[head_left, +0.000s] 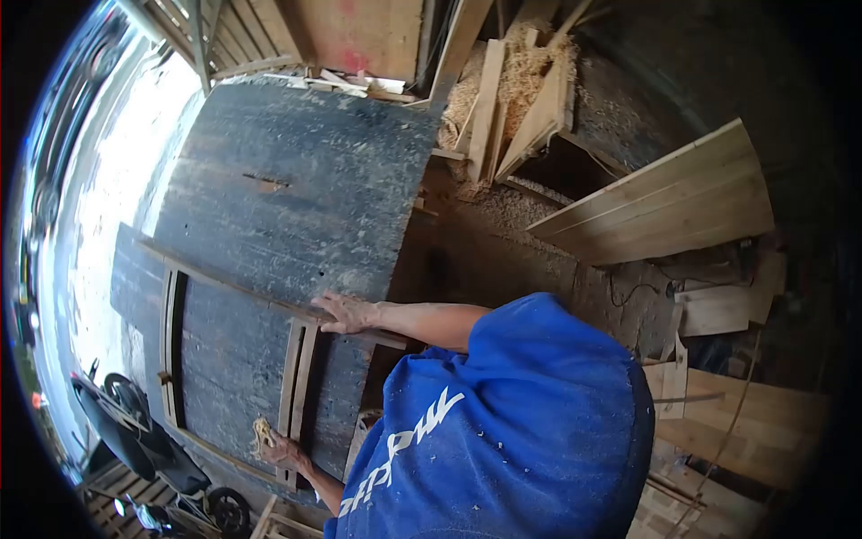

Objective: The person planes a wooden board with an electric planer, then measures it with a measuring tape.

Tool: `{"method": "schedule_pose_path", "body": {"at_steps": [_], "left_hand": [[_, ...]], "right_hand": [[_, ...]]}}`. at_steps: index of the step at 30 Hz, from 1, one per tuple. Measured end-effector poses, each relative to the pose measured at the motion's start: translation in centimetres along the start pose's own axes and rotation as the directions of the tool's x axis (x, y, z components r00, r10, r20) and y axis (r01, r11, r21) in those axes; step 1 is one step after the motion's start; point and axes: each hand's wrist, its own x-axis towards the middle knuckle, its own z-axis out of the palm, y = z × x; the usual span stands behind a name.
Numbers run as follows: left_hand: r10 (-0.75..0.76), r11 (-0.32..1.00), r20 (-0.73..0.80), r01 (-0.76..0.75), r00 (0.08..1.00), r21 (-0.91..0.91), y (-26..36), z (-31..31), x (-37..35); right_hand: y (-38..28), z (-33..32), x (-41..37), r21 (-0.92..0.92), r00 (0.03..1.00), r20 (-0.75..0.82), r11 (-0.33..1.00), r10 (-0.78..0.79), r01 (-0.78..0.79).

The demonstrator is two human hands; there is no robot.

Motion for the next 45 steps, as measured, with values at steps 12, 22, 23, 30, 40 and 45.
{"method": "schedule_pose_path", "body": {"at_steps": [12,22,23,30,40,45], "left_hand": [[0.555,0.297,-0.163,-0.377,0.816,-0.877,38.6,-12.2,-12.0],[0.949,-0.009,-0.07,-0.195,0.308,-0.981,62.1,-7.3,-33.5],[0.977,-0.11,-0.14,-0.182,0.162,-0.977,63.9,-3.3,-36.5],[0.931,0.017,0.036,-0.056,-0.363,-0.998,78.8,-7.1,-57.0],[0.791,0.123,0.096,0.004,-0.604,-0.992,93.9,-11.4,-83.6],[0.749,0.237,0.161,0.033,-0.643,-0.971,98.5,-13.5,-95.8]], "right_hand": [[9.1,-21.3,-33.0,-0.094,0.541,-0.122,0.533,0.832,-0.841],[10.9,-19.7,-86.0,0.2,-0.035,-0.512,0.079,0.858,-0.977],[5.7,-23.1,-86.4,-0.092,-0.002,-0.356,-0.038,0.934,-0.995],[-5.0,-23.9,-93.5,0.659,-0.588,-0.335,-0.263,0.736,-0.705],[6.5,-29.5,-101.3,0.825,-0.586,-0.183,-0.201,0.789,-0.529],[6.2,-44.1,-108.4,0.879,-0.553,-0.237,-0.066,0.798,-0.472]]}}
